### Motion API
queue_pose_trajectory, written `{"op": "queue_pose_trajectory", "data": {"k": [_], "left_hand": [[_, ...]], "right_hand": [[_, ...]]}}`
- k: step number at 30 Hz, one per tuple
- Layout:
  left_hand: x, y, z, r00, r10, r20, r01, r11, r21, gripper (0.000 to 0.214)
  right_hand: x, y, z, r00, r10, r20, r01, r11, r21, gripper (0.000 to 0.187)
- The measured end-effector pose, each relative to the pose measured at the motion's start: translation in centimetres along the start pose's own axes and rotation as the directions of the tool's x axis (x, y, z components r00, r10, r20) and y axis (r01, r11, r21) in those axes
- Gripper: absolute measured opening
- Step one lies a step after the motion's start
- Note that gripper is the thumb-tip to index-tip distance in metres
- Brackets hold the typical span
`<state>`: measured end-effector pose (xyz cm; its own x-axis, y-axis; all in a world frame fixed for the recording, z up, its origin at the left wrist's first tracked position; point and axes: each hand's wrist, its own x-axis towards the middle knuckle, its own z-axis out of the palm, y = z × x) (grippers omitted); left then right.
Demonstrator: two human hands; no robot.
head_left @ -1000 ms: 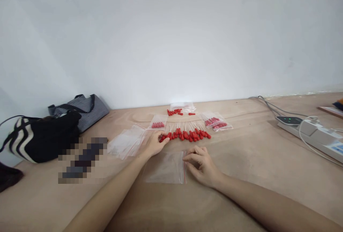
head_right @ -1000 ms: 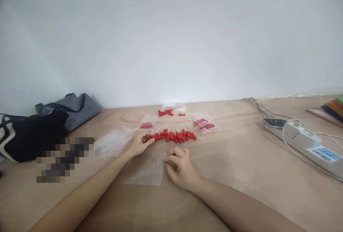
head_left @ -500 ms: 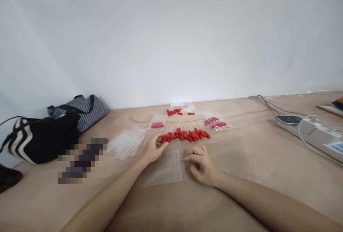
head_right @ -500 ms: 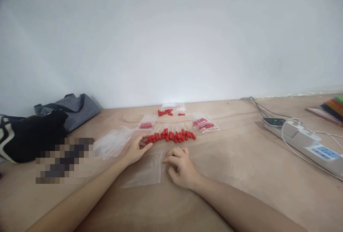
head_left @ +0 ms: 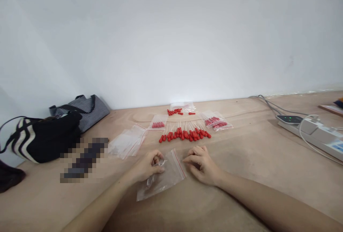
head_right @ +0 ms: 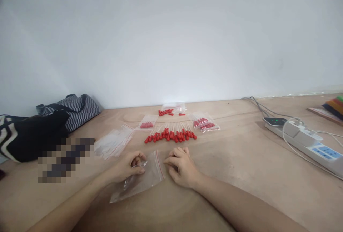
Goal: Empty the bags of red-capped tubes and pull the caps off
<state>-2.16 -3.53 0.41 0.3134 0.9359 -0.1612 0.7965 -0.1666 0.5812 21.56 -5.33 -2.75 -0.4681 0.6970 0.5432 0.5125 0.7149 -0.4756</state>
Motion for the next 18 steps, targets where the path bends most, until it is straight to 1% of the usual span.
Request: {"op": "queue_pose_trajectory", "data": {"k": [1, 3, 4, 6, 7, 8, 9, 10, 12, 13, 14, 17, 18], "left_hand": [[-0.2, 0.0, -0.1, 1.000, 0.002, 0.006, -0.002, 1.000, -0.025, 0.026], [-0.5, -0.1, -0.8, 0.999, 0.034, -0.042, -0.035, 0.999, -0.026, 0.024], [-0.6, -0.2, -1.7, 0.995, 0.053, -0.082, -0.053, 0.999, 0.000, 0.022], [-0.5, -0.9, -4.1, 0.978, 0.087, -0.188, -0.069, 0.993, 0.099, 0.017], [-0.2, -1.4, -5.6, 0.960, 0.100, -0.260, -0.063, 0.987, 0.149, 0.015], [0.3, -2.2, -7.2, 0.925, 0.112, -0.362, -0.038, 0.978, 0.206, 0.012], [0.9, -3.0, -8.7, 0.886, 0.108, -0.450, 0.014, 0.966, 0.259, 0.010], [1.7, -4.0, -10.0, 0.856, 0.109, -0.505, 0.061, 0.949, 0.309, 0.010], [3.3, -6.0, -11.8, 0.818, 0.094, -0.568, 0.154, 0.915, 0.372, 0.010], [4.1, -6.9, -12.2, 0.814, 0.085, -0.574, 0.172, 0.910, 0.379, 0.008], [4.9, -7.8, -12.4, 0.825, 0.077, -0.559, 0.166, 0.914, 0.371, 0.007], [6.6, -9.6, -11.7, 0.848, 0.052, -0.527, 0.146, 0.934, 0.326, 0.005], [7.1, -9.9, -11.5, 0.845, 0.054, -0.533, 0.134, 0.942, 0.309, 0.005]], "right_hand": [[0.0, 0.0, 0.0, 1.000, 0.002, -0.001, -0.002, 1.000, -0.001, 0.026], [0.0, -0.1, -0.1, 1.000, 0.006, -0.002, -0.006, 1.000, -0.002, 0.025], [0.0, -0.1, -0.1, 1.000, 0.007, -0.002, -0.007, 1.000, 0.000, 0.025], [0.0, -0.1, -0.1, 1.000, 0.004, 0.002, -0.004, 1.000, 0.004, 0.025], [0.0, -0.1, -0.1, 1.000, 0.002, 0.001, -0.002, 1.000, 0.006, 0.025], [0.0, -0.1, -0.1, 1.000, 0.000, 0.000, 0.000, 1.000, 0.005, 0.024], [0.0, -0.1, -0.1, 1.000, -0.001, -0.001, 0.001, 1.000, 0.003, 0.024], [0.0, -0.1, -0.1, 1.000, -0.001, -0.003, 0.001, 1.000, 0.001, 0.023], [0.0, 0.0, -0.1, 1.000, -0.002, -0.004, 0.002, 1.000, -0.004, 0.022], [0.0, 0.0, -0.1, 1.000, -0.002, -0.003, 0.002, 1.000, -0.006, 0.022], [0.0, 0.0, -0.1, 1.000, -0.002, -0.002, 0.002, 1.000, -0.006, 0.022], [0.0, -0.1, -0.1, 1.000, 0.000, -0.001, 0.000, 1.000, 0.000, 0.022], [0.0, -0.1, -0.1, 1.000, 0.003, -0.001, -0.003, 1.000, 0.001, 0.022]]}}
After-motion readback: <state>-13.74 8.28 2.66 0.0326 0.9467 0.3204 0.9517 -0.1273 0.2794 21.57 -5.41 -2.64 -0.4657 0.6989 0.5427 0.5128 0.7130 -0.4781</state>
